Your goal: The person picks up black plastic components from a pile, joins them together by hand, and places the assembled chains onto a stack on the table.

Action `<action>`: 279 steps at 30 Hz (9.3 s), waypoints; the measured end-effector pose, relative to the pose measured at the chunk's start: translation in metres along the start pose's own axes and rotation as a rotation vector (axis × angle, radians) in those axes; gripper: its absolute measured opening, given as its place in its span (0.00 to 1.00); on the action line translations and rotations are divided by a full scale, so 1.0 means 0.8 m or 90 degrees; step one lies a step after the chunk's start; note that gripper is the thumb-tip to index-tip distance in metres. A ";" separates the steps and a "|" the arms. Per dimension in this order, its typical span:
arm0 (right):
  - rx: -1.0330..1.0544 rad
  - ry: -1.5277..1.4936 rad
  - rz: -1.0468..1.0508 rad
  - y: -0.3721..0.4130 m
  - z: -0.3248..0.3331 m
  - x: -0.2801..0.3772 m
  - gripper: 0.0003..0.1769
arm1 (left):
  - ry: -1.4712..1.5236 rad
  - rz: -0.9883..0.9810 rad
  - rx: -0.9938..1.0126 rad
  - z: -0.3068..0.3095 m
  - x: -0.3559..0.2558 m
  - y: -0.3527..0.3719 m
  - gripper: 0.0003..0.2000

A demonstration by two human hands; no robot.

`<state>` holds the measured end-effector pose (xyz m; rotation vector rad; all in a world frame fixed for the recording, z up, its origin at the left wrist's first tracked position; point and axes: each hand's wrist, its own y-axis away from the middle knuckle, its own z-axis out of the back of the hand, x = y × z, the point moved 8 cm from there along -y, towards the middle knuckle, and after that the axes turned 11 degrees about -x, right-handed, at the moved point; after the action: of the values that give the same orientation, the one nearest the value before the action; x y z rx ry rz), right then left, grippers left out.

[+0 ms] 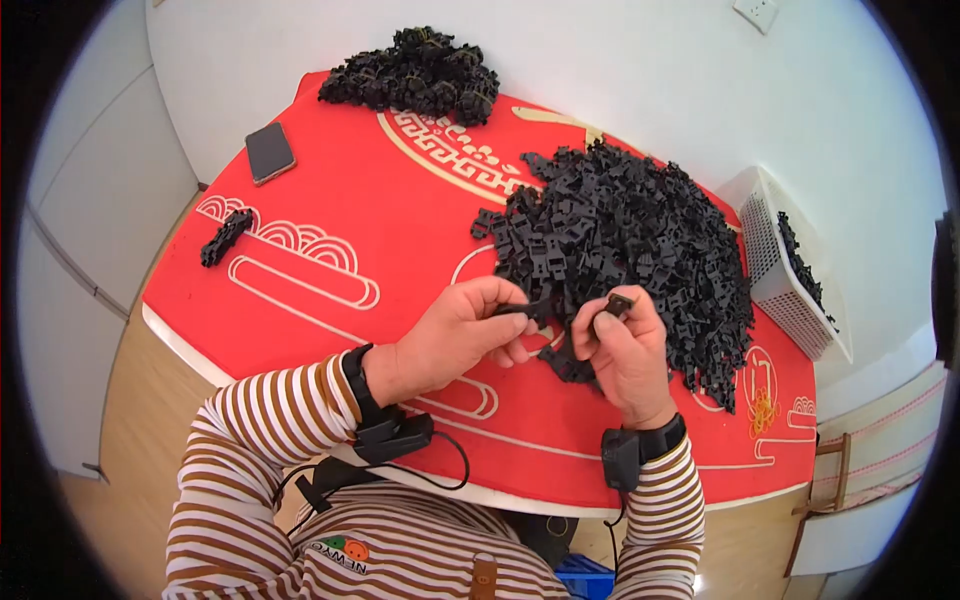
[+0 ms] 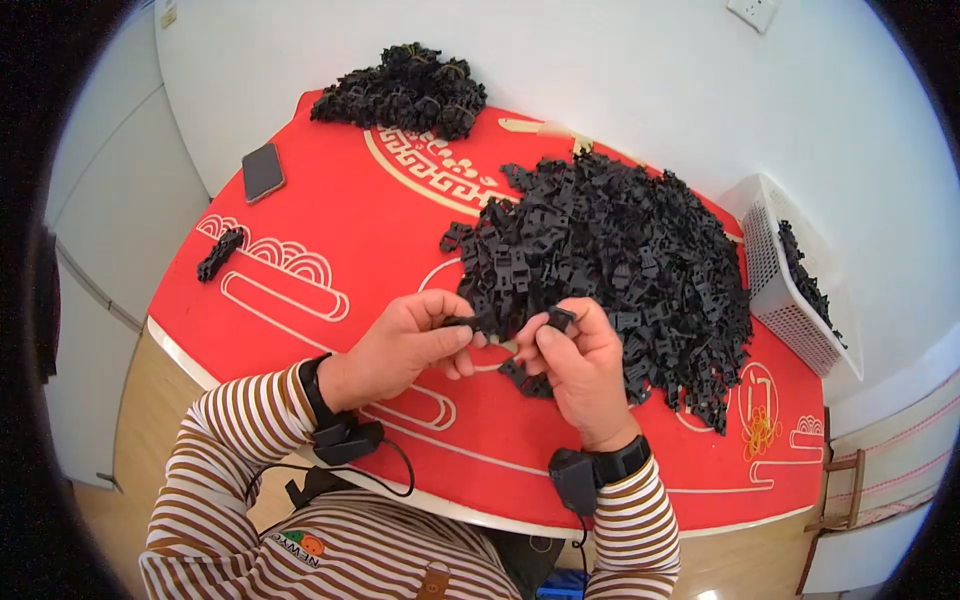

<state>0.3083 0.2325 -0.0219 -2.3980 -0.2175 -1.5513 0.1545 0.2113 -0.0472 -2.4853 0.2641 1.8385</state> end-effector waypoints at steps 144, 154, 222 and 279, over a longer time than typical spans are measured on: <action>-0.024 0.569 0.353 0.026 -0.012 0.019 0.06 | -0.979 -0.135 -0.568 0.405 -0.140 0.142 0.36; 0.011 0.591 0.371 0.028 -0.018 0.021 0.06 | -0.945 -0.176 -0.605 0.442 -0.132 0.159 0.23; 0.067 0.943 0.392 0.028 -0.027 0.022 0.09 | -1.011 0.020 -0.686 0.436 -0.174 -0.009 0.30; 0.060 0.941 0.363 0.015 -0.019 0.023 0.10 | -1.259 -0.084 -0.439 0.432 -0.147 -0.229 0.26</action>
<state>0.3063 0.2158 -0.0011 -0.6280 0.6010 -2.3358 -0.1764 0.4508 -0.0503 0.2546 -0.6318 3.3063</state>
